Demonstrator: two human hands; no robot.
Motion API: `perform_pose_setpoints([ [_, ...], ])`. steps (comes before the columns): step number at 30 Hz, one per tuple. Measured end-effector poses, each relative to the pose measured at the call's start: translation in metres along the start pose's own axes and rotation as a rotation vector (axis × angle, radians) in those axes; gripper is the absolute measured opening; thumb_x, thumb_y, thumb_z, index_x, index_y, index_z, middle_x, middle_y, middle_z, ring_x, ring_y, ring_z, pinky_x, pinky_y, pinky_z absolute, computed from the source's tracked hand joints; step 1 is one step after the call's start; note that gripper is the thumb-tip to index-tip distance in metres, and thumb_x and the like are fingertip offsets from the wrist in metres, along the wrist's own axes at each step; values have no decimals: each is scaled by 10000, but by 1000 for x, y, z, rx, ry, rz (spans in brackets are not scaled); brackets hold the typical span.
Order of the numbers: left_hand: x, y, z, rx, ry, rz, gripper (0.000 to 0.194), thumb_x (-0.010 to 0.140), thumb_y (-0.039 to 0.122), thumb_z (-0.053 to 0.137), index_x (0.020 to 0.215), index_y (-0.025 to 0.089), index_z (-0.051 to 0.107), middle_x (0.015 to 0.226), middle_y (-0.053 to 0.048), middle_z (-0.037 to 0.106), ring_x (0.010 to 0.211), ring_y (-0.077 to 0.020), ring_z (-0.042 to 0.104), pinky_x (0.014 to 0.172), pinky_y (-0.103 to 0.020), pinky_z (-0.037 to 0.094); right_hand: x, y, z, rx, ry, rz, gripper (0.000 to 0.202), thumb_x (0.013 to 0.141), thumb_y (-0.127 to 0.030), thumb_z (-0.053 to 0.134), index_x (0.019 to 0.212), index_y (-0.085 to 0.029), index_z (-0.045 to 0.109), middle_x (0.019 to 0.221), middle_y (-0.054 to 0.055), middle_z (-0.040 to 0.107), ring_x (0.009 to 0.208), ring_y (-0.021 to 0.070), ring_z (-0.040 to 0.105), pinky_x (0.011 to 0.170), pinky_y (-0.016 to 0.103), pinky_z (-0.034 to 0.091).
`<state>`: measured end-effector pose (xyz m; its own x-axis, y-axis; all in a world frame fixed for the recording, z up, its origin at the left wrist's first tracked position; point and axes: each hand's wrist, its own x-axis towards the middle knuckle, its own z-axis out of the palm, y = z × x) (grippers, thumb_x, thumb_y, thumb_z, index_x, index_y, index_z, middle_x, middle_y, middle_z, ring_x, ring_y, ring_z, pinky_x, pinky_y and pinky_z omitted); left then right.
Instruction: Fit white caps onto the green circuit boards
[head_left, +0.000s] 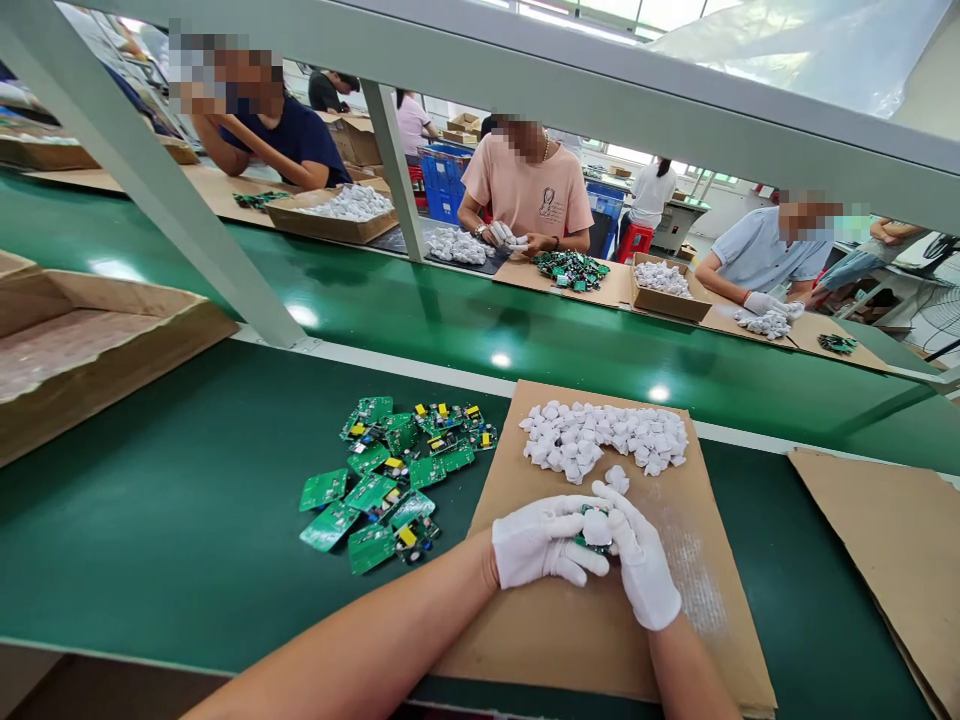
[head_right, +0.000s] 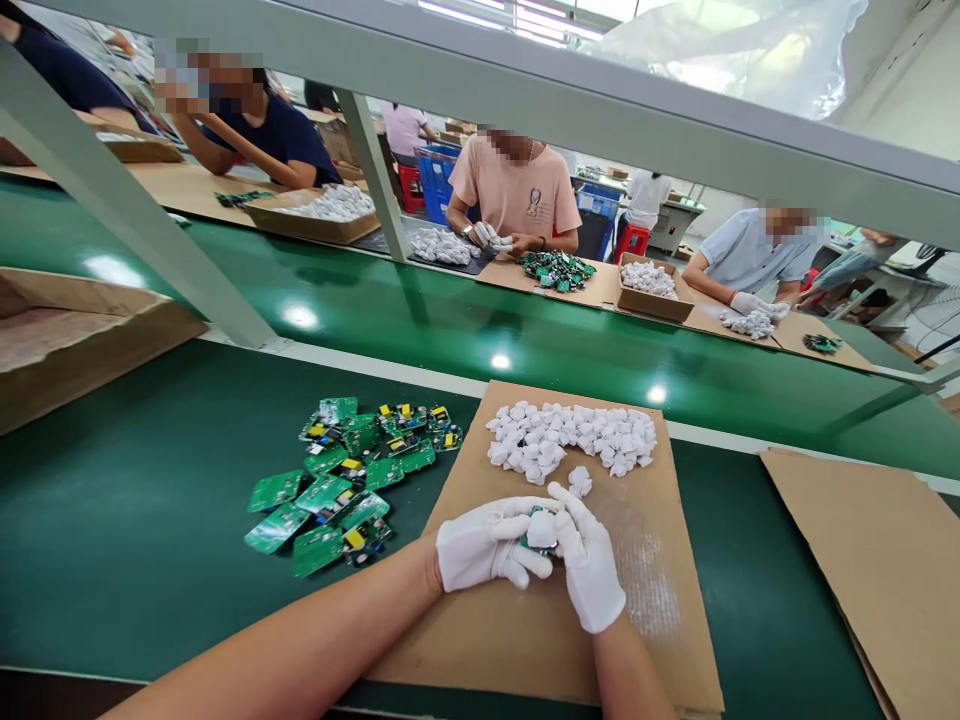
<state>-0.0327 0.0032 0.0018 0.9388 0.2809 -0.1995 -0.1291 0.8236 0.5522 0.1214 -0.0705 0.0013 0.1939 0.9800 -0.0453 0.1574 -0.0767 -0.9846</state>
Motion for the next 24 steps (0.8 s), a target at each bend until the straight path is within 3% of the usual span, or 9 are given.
perform_pose_setpoints([
  [5,2,-3,1,3,64,76,328,789,333,581,1074,174,544,888,-75,625,689,-150,664,532,-196,519,-2,-3,3,21,-7,-125,492,871,-484,415,1276,-212,483,1204,72,594,1066,236,566,903,370,473],
  [8,5,-9,-1,-15,88,135,314,750,354,624,990,174,531,828,-47,630,673,-162,666,521,-211,526,-1,-7,8,-26,-13,-89,509,828,-425,535,1287,-217,464,1185,69,608,1046,227,585,872,336,499],
  [12,9,-14,-2,17,141,190,275,742,337,639,878,170,467,789,-42,642,650,-158,664,508,-211,523,1,-8,13,0,-17,-23,476,827,-394,547,1261,-207,491,1178,76,613,1035,225,594,834,322,526],
  [20,8,-10,4,10,182,166,357,686,373,687,867,173,453,795,-21,625,659,-152,663,519,-203,518,2,-10,7,58,-79,-24,431,847,-461,483,1212,-239,543,1273,37,542,1182,218,479,987,352,409],
  [24,9,-10,6,71,212,155,324,714,357,663,887,171,462,768,-36,633,617,-139,651,515,-204,506,3,-12,10,63,-41,41,457,820,-466,523,1206,-222,550,1195,58,603,1103,230,548,919,354,469],
])
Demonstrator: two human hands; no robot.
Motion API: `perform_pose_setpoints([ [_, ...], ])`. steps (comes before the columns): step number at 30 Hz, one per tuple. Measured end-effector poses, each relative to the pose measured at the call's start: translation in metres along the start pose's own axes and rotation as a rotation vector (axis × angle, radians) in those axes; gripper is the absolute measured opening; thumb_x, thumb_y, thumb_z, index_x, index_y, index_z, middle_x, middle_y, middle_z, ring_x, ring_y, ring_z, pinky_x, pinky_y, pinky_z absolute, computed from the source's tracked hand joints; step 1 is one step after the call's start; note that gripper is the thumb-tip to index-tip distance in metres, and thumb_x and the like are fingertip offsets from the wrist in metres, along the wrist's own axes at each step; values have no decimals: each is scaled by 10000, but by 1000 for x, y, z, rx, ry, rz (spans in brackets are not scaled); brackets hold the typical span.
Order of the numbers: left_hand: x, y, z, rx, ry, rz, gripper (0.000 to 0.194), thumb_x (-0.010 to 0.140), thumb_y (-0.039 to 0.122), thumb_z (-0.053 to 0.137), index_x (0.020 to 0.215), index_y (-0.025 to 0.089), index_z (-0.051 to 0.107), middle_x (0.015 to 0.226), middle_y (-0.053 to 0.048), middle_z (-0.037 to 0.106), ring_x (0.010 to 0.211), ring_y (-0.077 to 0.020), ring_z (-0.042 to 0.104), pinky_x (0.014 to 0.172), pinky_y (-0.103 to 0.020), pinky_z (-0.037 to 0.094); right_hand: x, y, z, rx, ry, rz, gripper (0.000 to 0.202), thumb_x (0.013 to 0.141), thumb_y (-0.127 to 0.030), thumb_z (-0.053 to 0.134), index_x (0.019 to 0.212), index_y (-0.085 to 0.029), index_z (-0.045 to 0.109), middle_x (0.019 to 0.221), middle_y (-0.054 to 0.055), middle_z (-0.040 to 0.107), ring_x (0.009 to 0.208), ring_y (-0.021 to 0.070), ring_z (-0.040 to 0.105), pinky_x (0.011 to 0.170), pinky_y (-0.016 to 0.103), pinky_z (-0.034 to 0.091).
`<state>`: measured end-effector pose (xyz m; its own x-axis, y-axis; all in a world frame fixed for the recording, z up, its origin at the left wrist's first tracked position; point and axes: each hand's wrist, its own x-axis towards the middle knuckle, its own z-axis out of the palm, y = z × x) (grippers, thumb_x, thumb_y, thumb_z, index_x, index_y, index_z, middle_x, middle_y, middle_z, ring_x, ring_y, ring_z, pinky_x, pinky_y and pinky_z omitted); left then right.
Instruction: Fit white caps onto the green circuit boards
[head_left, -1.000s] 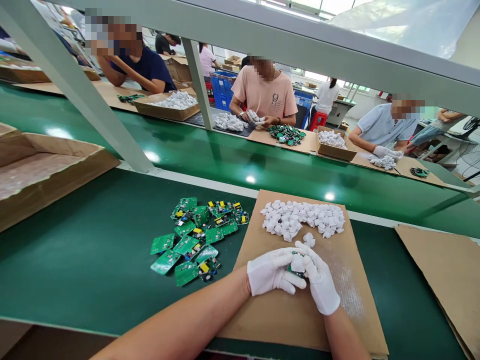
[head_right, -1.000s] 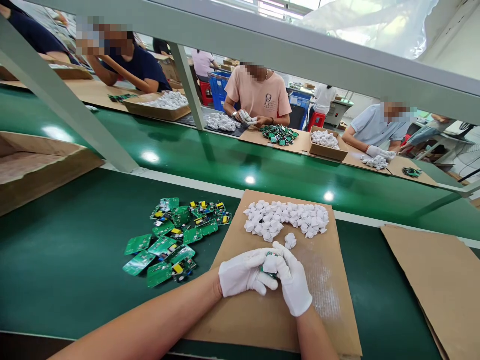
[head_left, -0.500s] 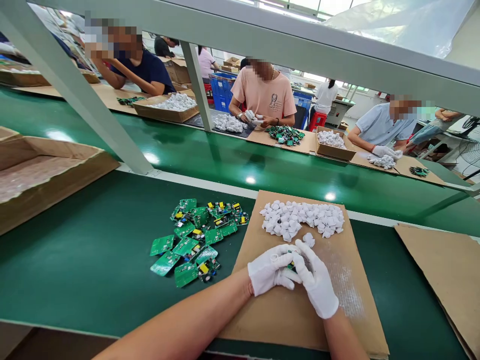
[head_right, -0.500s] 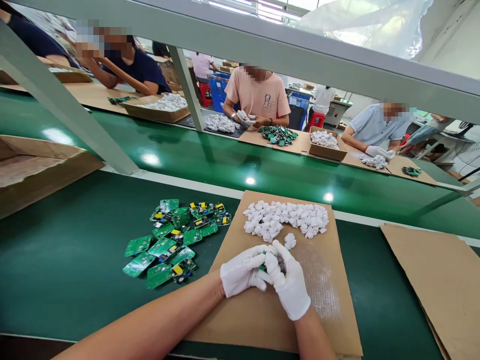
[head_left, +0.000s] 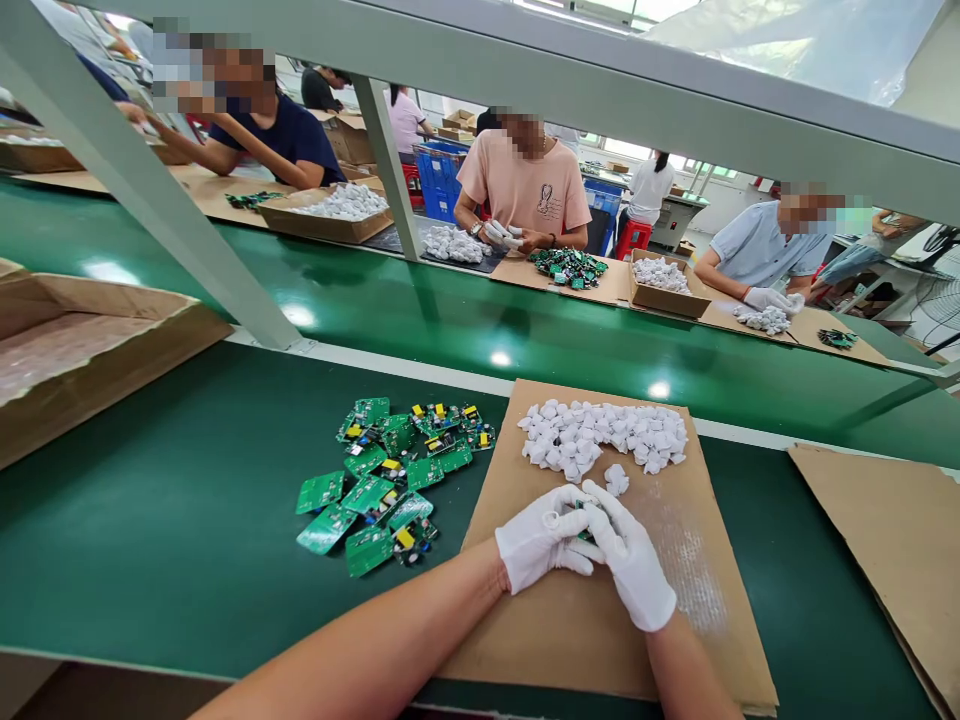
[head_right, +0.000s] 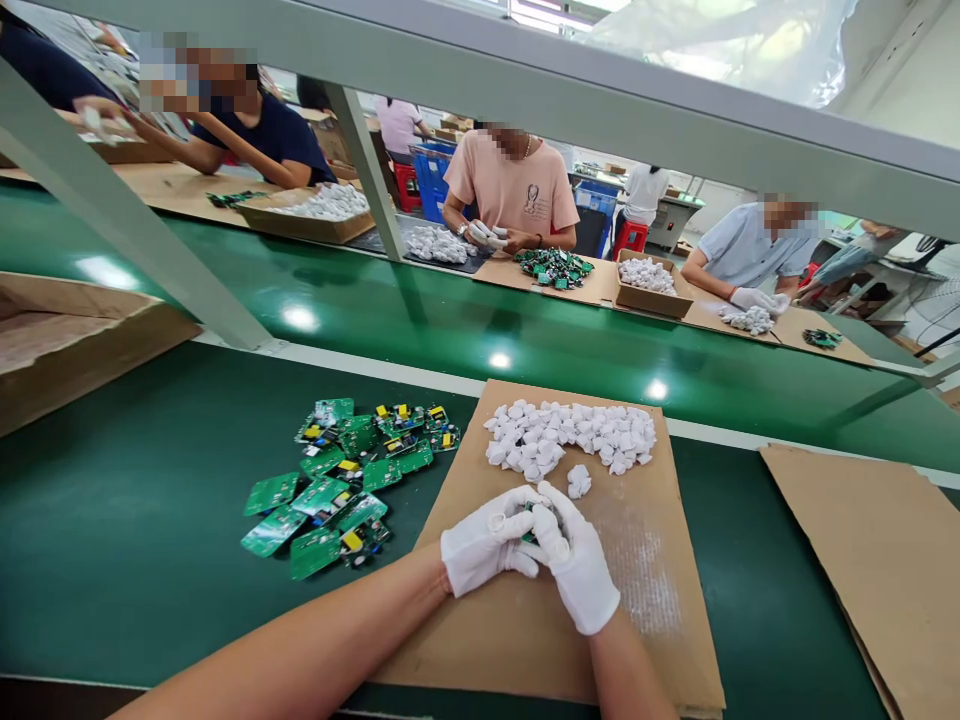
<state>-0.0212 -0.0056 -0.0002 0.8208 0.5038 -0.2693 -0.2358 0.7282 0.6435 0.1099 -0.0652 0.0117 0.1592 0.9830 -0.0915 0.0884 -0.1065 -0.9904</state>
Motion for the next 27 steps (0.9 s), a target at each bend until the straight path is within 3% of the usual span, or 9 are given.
perform_pose_setpoints([
  [3,1,0,0,11,10,1,301,713,331,667,877,165,477,738,-30,629,563,-111,625,507,-200,498,0,2,2,-12,12,20,466,803,-450,555,1213,-229,544,1144,62,632,1038,230,588,859,336,506],
  [8,-1,3,1,32,18,-24,393,682,289,700,1023,188,535,861,-57,637,655,-153,653,532,-220,506,1,9,-5,118,-16,5,479,853,-505,432,1245,-240,513,1236,43,570,1146,225,508,956,364,430],
  [11,-3,7,1,41,-60,-40,424,713,291,672,1100,172,548,952,-117,646,774,-195,660,593,-235,509,2,6,-5,89,-12,-8,487,836,-511,462,1208,-210,550,1231,62,574,1148,242,503,978,383,405],
  [14,-6,9,2,-8,-139,-19,366,732,336,645,1044,152,586,936,-121,654,794,-191,653,629,-241,504,2,1,-1,35,-59,1,434,820,-466,514,1146,-192,594,1173,71,614,1075,246,559,922,374,457],
  [18,-5,8,5,115,-75,23,309,731,312,645,992,149,613,814,-82,662,709,-147,636,635,-236,496,2,8,2,-103,-38,-67,331,837,-373,497,1096,-207,617,1096,52,657,1013,221,596,892,334,476],
  [22,-1,7,6,189,-114,71,270,701,275,670,922,121,641,717,-71,660,647,-136,610,633,-238,488,1,18,0,-299,42,-159,347,770,-289,569,1109,-227,609,1034,44,680,937,220,624,850,320,493],
  [27,2,3,2,164,-15,42,366,658,277,714,989,165,604,855,-80,655,734,-187,646,580,-238,505,1,9,-2,-117,-53,-147,377,892,-410,369,1098,-215,617,1104,47,650,1045,221,577,935,356,439],
])
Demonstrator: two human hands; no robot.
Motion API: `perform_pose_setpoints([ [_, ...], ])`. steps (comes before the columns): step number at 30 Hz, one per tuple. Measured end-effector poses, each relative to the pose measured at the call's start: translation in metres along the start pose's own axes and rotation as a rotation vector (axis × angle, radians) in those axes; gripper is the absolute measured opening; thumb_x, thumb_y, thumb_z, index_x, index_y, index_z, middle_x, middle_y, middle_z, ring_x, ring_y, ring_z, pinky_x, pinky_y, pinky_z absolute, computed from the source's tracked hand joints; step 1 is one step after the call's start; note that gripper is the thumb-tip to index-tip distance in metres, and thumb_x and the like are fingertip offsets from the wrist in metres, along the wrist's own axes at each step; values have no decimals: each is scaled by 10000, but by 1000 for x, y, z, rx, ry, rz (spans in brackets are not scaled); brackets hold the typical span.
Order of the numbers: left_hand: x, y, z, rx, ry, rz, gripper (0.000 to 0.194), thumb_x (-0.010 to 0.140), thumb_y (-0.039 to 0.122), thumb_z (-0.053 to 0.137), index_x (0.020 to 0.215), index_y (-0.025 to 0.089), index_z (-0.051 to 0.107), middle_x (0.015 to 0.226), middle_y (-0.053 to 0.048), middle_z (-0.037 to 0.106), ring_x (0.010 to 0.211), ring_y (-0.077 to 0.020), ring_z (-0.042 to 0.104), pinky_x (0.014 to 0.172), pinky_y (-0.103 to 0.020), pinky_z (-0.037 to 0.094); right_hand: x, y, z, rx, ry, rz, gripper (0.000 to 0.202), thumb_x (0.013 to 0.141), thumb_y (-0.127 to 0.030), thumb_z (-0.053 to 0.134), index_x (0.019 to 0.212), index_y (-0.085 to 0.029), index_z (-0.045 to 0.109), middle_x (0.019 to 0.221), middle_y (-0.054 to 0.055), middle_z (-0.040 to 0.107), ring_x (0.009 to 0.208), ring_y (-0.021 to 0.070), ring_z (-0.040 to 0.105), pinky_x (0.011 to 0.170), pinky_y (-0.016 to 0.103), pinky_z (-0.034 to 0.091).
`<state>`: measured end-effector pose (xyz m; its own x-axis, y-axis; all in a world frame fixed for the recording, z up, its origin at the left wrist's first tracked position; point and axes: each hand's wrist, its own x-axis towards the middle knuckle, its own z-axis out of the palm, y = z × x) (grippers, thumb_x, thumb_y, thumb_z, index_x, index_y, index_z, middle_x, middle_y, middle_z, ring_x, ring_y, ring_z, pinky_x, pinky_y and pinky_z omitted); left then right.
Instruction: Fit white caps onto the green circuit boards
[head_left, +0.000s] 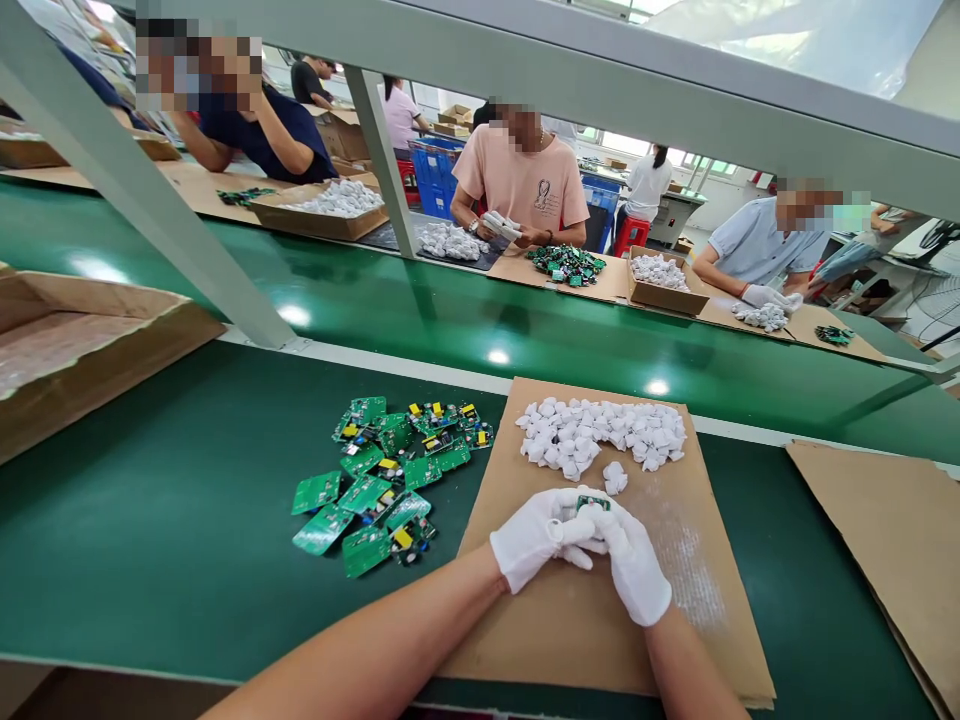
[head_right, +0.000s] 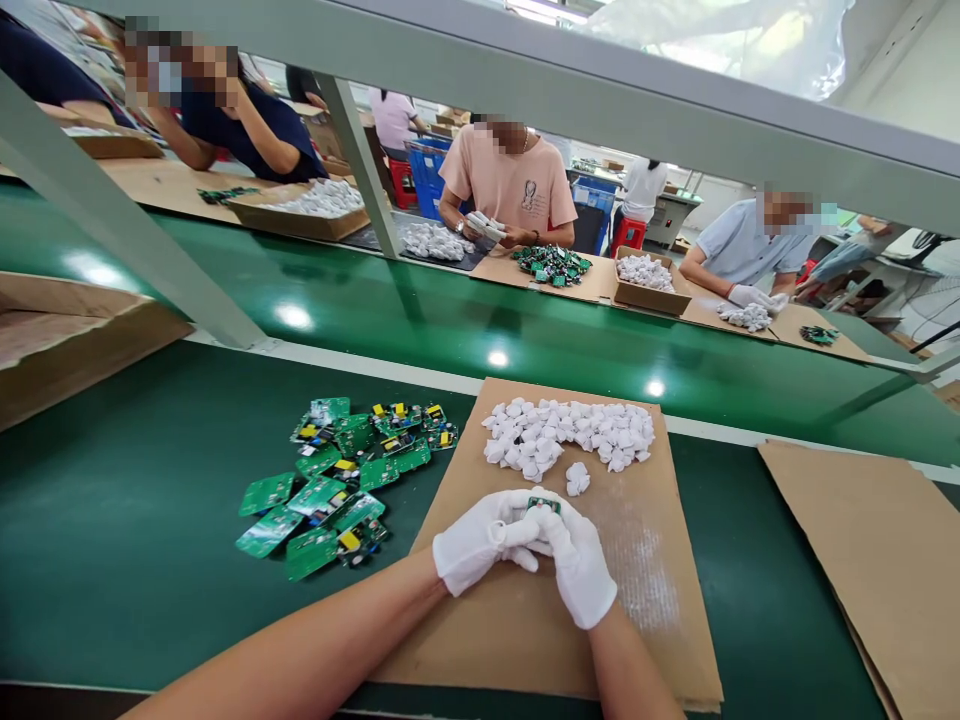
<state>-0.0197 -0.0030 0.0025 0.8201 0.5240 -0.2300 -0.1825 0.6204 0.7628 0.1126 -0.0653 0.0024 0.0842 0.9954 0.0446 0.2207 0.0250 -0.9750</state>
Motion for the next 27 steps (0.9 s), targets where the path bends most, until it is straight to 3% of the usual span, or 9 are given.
perform_pose_setpoints([
  [2,0,-1,-1,-4,29,-17,342,669,303,705,963,164,600,855,-82,652,750,-201,654,559,-232,508,1,-3,0,83,-22,15,431,903,-452,325,1109,-208,614,1132,49,637,1095,229,546,961,374,418],
  [7,-2,0,-1,3,-54,21,380,705,328,675,1022,145,573,912,-131,660,823,-229,655,589,-230,506,1,-3,3,114,21,119,380,842,-468,477,1089,-216,619,1101,54,654,1011,240,601,895,374,478],
  [12,-3,0,-1,-108,-74,3,436,712,302,671,1109,178,539,1047,-138,614,887,-235,642,660,-259,511,1,-2,1,178,44,112,475,858,-539,372,1088,-203,618,1096,62,656,1085,251,561,909,400,473],
  [14,-4,2,1,-127,-47,-14,385,724,309,656,1070,168,561,991,-126,623,854,-221,645,650,-256,507,1,0,0,135,41,58,490,857,-550,356,1084,-206,622,1125,58,642,1112,246,539,921,377,463],
  [17,-5,6,6,-179,-57,10,310,755,368,607,959,135,596,823,-86,624,719,-162,632,662,-287,509,1,2,0,-20,48,0,415,802,-484,517,1110,-217,596,1126,48,640,1046,233,577,892,324,473],
  [23,-4,11,13,-132,3,26,203,741,306,626,841,132,595,674,-16,566,588,-99,573,638,-280,510,1,4,4,-280,82,-7,271,785,-345,579,1028,-232,626,882,31,707,757,196,645,720,285,515],
  [27,-3,9,10,-128,-5,14,187,736,304,630,809,136,590,659,-3,548,551,-81,546,597,-258,505,3,2,-2,-172,-30,-58,383,776,-385,585,1123,-221,579,1066,42,663,946,230,615,842,316,481],
])
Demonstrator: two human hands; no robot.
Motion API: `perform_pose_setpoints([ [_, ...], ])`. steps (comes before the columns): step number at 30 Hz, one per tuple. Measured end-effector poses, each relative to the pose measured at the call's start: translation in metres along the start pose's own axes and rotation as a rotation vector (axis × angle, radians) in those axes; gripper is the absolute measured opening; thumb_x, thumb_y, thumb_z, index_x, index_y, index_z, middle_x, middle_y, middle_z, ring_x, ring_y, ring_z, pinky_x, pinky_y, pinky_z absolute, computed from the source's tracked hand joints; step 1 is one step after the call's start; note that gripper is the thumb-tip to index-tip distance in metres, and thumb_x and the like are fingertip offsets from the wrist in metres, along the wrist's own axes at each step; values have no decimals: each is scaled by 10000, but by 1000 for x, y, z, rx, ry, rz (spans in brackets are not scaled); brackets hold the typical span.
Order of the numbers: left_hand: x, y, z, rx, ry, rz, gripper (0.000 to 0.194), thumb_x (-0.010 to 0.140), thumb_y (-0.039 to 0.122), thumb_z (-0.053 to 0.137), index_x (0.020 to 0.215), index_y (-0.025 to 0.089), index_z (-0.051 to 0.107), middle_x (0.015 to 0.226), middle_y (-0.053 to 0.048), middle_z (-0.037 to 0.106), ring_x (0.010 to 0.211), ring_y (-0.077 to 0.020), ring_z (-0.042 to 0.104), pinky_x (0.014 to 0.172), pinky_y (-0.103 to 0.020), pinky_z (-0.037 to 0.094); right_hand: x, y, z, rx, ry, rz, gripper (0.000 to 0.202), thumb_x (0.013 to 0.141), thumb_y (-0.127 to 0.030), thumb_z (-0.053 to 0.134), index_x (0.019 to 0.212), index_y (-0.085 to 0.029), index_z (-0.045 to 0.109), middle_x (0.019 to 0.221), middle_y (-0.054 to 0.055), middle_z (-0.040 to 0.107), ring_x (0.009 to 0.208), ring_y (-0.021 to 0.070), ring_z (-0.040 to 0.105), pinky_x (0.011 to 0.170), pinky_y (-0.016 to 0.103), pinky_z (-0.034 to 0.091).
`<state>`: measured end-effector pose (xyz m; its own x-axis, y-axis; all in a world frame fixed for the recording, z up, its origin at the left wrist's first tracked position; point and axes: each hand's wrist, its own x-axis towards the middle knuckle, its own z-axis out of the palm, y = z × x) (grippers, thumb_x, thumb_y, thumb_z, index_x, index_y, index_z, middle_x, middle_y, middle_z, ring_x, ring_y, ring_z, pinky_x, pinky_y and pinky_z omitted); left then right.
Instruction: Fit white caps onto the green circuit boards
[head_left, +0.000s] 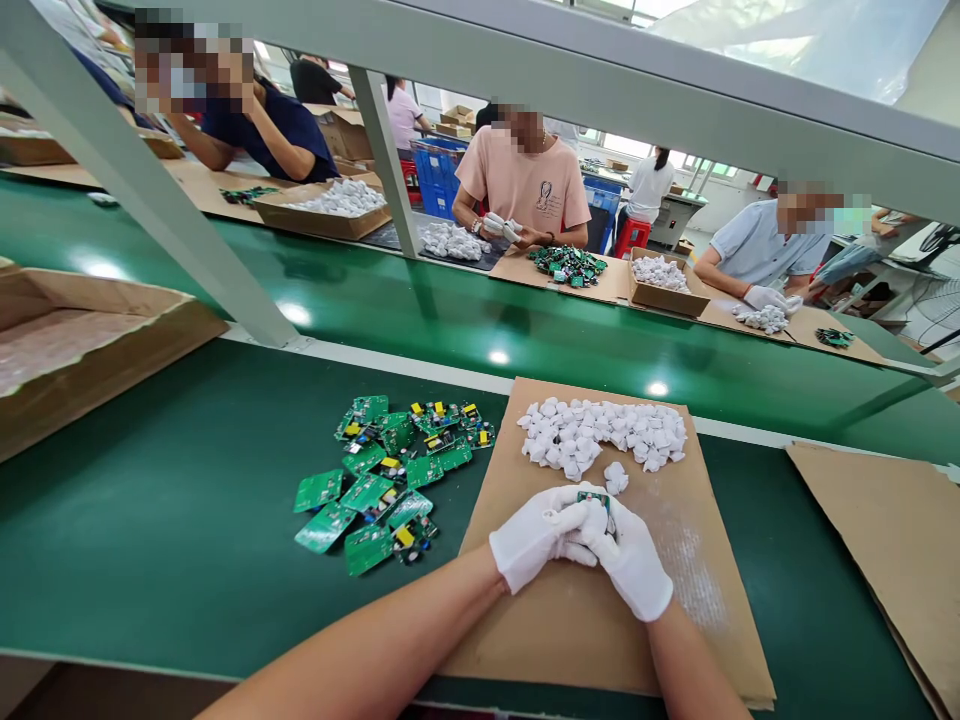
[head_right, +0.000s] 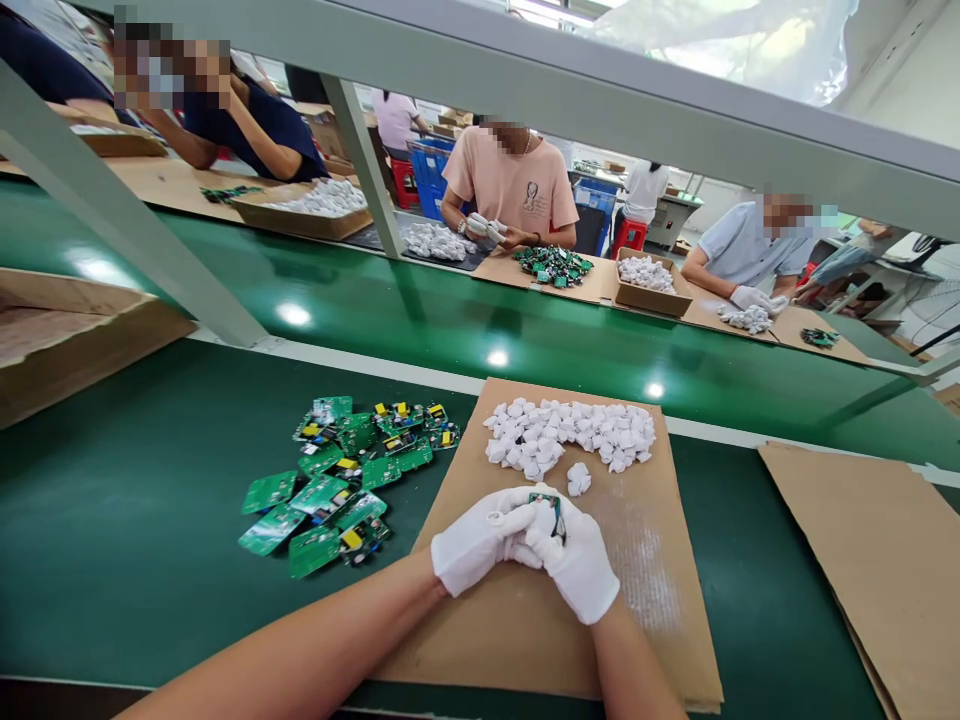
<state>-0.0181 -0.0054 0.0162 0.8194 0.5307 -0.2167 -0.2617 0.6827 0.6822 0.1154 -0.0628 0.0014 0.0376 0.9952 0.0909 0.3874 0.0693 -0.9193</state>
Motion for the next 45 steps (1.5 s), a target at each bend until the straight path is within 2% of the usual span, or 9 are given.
perform_pose_setpoints([
  [9,1,-6,-4,142,107,-7,380,712,372,655,1012,158,562,841,-79,630,708,-163,640,590,-245,507,2,-11,-1,187,-36,46,381,893,-447,371,999,-220,657,987,32,686,924,216,621,862,323,469],
  [14,1,-7,-5,119,58,-13,381,747,385,619,1055,182,523,866,-87,646,737,-169,650,600,-241,509,2,-7,1,272,5,133,384,863,-467,428,1078,-214,620,1000,47,688,917,225,634,807,331,512],
  [23,3,-8,-10,154,47,26,388,703,352,672,1015,159,544,809,-71,632,706,-163,640,592,-246,504,0,1,1,76,66,26,388,887,-398,416,1209,-226,545,1120,44,645,1030,213,588,907,326,448],
  [27,3,2,-13,33,104,120,385,691,304,691,1024,183,539,929,-61,594,749,-141,622,630,-236,490,1,9,-11,17,289,39,475,886,-341,407,1337,-194,384,1118,69,640,1039,209,573,875,352,459],
  [30,2,7,-15,36,164,207,341,683,289,699,969,172,556,943,-60,574,851,-174,612,685,-247,484,6,21,-20,-265,466,34,453,853,-255,416,1303,-203,430,1104,68,638,964,212,587,885,390,435],
  [33,0,11,-14,65,199,244,395,671,298,706,1014,184,549,825,-25,561,836,-181,615,704,-266,482,13,33,-22,-570,440,-12,519,773,-120,406,1286,-178,456,1152,80,598,1023,220,537,905,371,413],
  [36,-2,23,-10,139,206,245,503,671,334,698,1114,192,507,789,-17,563,764,-170,622,664,-271,484,18,39,-20,-726,332,-33,591,710,-52,414,1290,-163,451,1071,70,624,973,206,541,845,309,433],
  [39,5,48,-12,307,267,282,600,664,361,691,1189,181,464,798,-28,589,733,-164,619,672,-300,491,18,39,-20,-775,342,-12,478,735,-139,487,1209,-168,537,1041,90,624,934,236,537,826,335,416],
  [45,61,110,-52,808,538,404,642,640,385,668,1184,89,497,793,-59,642,698,-143,595,680,-286,475,17,35,-22,-771,397,-1,289,696,-202,581,980,-186,636,938,68,647,885,212,551,795,310,401],
])
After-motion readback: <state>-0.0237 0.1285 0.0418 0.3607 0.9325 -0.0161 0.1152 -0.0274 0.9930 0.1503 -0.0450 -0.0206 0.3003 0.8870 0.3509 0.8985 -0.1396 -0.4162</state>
